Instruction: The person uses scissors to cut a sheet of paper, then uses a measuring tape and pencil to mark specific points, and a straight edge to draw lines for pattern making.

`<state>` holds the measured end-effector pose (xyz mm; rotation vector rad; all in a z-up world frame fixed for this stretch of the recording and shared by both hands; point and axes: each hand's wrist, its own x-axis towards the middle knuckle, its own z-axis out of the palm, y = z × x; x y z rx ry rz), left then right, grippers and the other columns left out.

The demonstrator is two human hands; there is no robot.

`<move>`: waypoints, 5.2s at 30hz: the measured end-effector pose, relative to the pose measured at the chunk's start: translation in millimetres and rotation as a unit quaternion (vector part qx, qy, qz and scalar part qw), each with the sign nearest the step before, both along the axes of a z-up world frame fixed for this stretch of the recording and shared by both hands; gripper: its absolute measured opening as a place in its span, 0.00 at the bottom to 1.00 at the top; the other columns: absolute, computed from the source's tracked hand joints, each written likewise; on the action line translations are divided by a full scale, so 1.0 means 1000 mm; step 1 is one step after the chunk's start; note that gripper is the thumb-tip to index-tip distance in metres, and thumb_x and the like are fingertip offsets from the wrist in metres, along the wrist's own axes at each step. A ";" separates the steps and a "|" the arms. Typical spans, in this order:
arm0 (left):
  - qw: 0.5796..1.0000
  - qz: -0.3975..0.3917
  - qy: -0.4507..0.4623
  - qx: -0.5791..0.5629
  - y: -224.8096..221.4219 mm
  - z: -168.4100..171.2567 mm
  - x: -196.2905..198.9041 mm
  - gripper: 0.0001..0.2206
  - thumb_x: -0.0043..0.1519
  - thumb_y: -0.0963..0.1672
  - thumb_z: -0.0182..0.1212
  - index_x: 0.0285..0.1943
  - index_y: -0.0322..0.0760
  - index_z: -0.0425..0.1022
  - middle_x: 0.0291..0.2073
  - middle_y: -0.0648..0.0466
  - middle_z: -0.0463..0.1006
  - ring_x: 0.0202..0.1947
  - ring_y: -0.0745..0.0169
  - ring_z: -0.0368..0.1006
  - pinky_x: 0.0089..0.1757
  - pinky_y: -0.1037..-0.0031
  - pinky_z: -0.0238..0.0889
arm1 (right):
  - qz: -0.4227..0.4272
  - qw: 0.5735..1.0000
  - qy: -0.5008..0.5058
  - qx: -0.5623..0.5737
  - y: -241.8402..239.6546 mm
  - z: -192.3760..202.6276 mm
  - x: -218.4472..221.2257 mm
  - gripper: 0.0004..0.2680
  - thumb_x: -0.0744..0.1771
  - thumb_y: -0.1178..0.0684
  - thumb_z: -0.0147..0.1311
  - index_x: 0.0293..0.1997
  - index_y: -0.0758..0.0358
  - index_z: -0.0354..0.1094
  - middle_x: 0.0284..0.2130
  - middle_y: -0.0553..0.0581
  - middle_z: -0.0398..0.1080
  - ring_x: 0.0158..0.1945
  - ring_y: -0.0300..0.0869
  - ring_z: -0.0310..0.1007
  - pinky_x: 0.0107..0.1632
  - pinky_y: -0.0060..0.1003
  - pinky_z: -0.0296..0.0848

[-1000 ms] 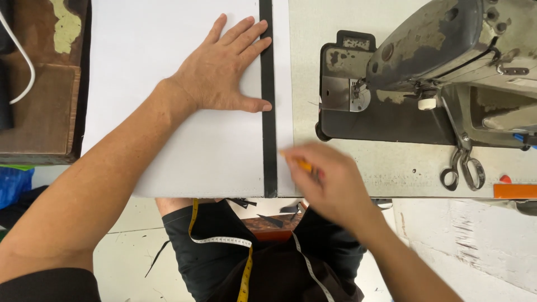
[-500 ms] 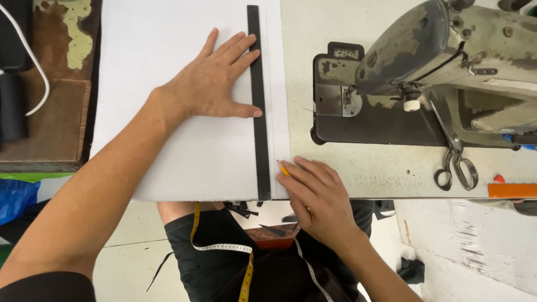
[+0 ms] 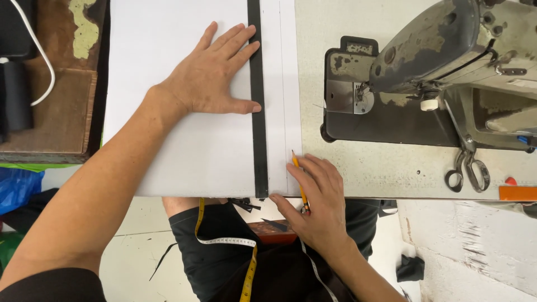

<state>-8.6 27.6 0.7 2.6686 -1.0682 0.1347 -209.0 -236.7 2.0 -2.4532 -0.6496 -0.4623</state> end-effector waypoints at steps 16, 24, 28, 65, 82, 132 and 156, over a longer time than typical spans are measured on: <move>0.998 0.036 0.014 0.057 -0.005 0.004 -0.001 0.53 0.56 0.69 0.48 0.78 0.30 0.48 0.79 0.41 0.41 0.78 0.48 0.35 0.69 0.49 0.21 | -0.039 0.999 -0.032 -0.010 0.010 0.000 -0.002 0.19 0.64 0.42 0.67 0.54 0.61 0.70 0.55 0.59 0.70 0.61 0.53 0.69 0.65 0.56 0.66; 0.997 0.040 0.019 0.067 -0.006 0.003 0.000 0.53 0.56 0.70 0.45 0.79 0.33 0.46 0.79 0.45 0.41 0.78 0.51 0.33 0.69 0.49 0.21 | -0.043 0.998 -0.044 -0.005 0.010 -0.005 -0.001 0.19 0.63 0.42 0.67 0.54 0.60 0.71 0.55 0.59 0.70 0.60 0.53 0.70 0.64 0.56 0.66; 0.997 0.035 0.011 0.065 -0.005 0.002 0.001 0.53 0.57 0.70 0.42 0.79 0.32 0.46 0.79 0.45 0.42 0.78 0.50 0.34 0.69 0.48 0.22 | -0.041 0.998 -0.050 -0.012 0.010 -0.004 0.000 0.18 0.64 0.42 0.66 0.53 0.60 0.71 0.55 0.59 0.70 0.60 0.53 0.69 0.64 0.56 0.66; 0.996 0.038 0.009 0.076 -0.008 0.007 -0.001 0.57 0.53 0.73 0.42 0.79 0.31 0.46 0.79 0.44 0.41 0.78 0.50 0.33 0.69 0.48 0.20 | 0.014 0.985 0.059 0.165 0.001 0.023 0.054 0.10 0.68 0.58 0.53 0.53 0.69 0.72 0.49 0.64 0.76 0.55 0.50 0.76 0.61 0.44 0.74; 0.994 0.040 -0.022 0.102 -0.005 -0.007 0.006 0.58 0.52 0.75 0.36 0.79 0.33 0.46 0.79 0.44 0.40 0.78 0.50 0.33 0.68 0.47 0.21 | -0.110 0.940 0.201 0.254 0.061 0.019 0.293 0.07 0.63 0.51 0.58 0.40 0.54 0.82 0.30 0.42 0.80 0.31 0.27 0.72 0.38 0.22 0.72; 0.984 0.139 -0.015 0.109 -0.029 0.007 0.004 0.53 0.55 0.73 0.36 0.79 0.40 0.54 0.78 0.50 0.54 0.77 0.56 0.48 0.70 0.47 0.37 | 0.049 0.984 0.157 -0.068 -0.051 0.043 0.008 0.14 0.67 0.51 0.57 0.59 0.53 0.74 0.55 0.57 0.70 0.44 0.55 0.79 0.44 0.46 0.78; 0.996 0.084 0.022 0.032 -0.039 0.009 -0.043 0.50 0.53 0.71 0.47 0.77 0.41 0.60 0.76 0.49 0.57 0.75 0.54 0.50 0.70 0.55 0.35 | -0.036 0.865 0.273 0.418 -0.020 0.016 0.065 0.10 0.68 0.60 0.56 0.51 0.76 0.73 0.41 0.73 0.79 0.44 0.51 0.82 0.50 0.42 0.82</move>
